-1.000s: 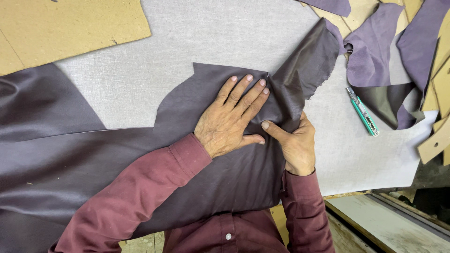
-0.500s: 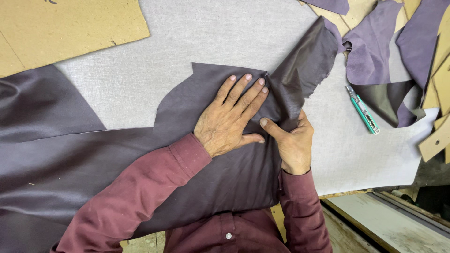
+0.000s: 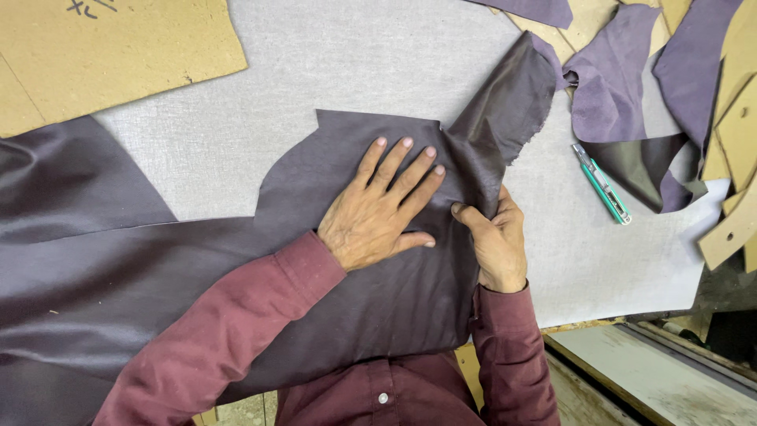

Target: The person uses a utility knife to cut dark leather along the edges of cardboard templates. They position the templates, cut around them, and remove the templates to reveal the cut leather pieces.

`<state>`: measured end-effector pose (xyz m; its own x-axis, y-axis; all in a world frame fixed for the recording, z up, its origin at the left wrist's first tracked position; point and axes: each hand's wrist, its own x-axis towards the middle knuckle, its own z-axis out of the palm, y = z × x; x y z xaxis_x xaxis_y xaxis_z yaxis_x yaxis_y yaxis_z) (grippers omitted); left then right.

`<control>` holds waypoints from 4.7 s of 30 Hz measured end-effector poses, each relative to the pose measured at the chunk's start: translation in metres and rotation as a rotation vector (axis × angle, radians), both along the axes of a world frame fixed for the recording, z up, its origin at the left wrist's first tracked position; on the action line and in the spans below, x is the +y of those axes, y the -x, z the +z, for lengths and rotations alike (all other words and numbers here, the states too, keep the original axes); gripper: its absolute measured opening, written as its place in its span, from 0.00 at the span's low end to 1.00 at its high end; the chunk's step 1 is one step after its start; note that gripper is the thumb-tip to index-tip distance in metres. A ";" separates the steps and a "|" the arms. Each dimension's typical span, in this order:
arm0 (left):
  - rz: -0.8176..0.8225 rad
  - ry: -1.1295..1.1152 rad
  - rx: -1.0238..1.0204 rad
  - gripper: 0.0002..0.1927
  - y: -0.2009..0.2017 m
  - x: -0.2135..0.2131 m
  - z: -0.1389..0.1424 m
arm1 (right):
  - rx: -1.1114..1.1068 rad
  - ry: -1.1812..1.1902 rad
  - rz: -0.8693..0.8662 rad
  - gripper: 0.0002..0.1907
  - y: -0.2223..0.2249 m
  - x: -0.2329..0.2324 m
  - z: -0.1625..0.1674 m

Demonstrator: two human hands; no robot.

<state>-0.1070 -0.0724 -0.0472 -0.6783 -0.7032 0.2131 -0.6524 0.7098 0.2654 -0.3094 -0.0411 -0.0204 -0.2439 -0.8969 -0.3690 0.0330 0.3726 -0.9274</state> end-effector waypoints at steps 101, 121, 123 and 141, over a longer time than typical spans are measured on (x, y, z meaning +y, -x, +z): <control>-0.206 -0.049 -0.145 0.63 0.134 0.041 0.013 | 0.481 0.656 -0.040 0.07 0.079 0.050 0.035; 0.086 0.007 -0.027 0.55 0.076 -0.034 0.000 | 1.303 0.609 0.323 0.21 0.125 -0.135 0.028; -0.001 -0.017 0.002 0.55 0.084 -0.018 0.002 | 1.063 0.557 0.312 0.18 0.126 -0.135 0.033; -0.114 -0.045 -0.032 0.46 0.089 -0.011 -0.010 | 0.858 0.565 0.305 0.08 0.076 -0.068 0.089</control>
<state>-0.1962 -0.0835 -0.0572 -0.7603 -0.6296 0.1599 -0.5771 0.7676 0.2788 -0.3853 -0.1088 0.0685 0.0390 -0.9510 0.3066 -0.7336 -0.2356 -0.6374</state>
